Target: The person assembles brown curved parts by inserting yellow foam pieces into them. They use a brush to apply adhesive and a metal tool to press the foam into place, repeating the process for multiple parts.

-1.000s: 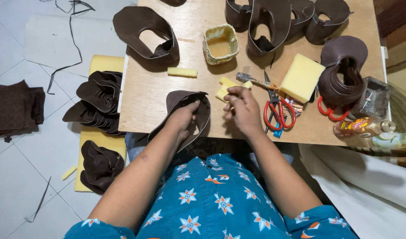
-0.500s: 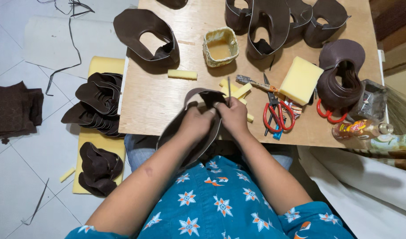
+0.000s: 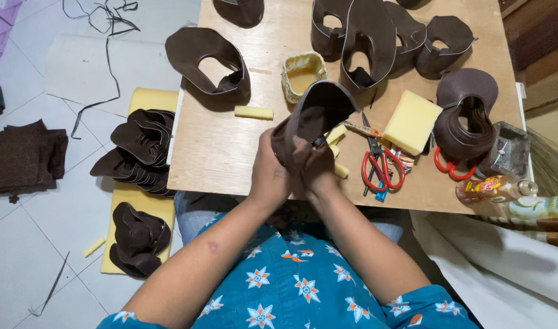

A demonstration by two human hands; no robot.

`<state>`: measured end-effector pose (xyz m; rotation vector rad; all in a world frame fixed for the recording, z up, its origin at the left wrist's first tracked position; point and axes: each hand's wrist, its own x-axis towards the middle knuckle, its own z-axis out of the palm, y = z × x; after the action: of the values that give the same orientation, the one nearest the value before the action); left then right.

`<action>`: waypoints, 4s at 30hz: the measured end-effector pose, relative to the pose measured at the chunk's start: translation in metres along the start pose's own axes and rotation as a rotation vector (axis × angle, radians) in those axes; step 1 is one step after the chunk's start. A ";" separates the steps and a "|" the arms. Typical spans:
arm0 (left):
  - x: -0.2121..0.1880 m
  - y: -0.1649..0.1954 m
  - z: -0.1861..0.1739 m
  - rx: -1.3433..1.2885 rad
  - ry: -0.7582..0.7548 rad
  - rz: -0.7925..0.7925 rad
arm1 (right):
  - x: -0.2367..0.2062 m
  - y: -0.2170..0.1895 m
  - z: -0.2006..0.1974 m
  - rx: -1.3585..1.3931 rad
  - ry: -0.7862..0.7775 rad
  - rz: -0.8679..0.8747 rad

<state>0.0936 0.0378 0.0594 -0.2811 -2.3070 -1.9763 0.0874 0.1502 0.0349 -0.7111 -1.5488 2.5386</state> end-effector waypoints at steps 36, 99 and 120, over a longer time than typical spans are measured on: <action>0.008 -0.037 -0.019 -0.278 0.049 0.105 | 0.003 0.013 -0.006 0.224 -0.309 -0.052; 0.000 -0.034 -0.028 -0.135 0.000 0.063 | 0.005 0.008 -0.011 -0.312 0.018 0.118; -0.010 -0.110 -0.017 0.184 -0.046 0.099 | 0.036 0.069 -0.068 -0.200 -0.139 -0.097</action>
<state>0.0811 0.0039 -0.0461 -0.4195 -2.4308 -1.7164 0.0962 0.1837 -0.0632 -0.4720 -1.8527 2.4333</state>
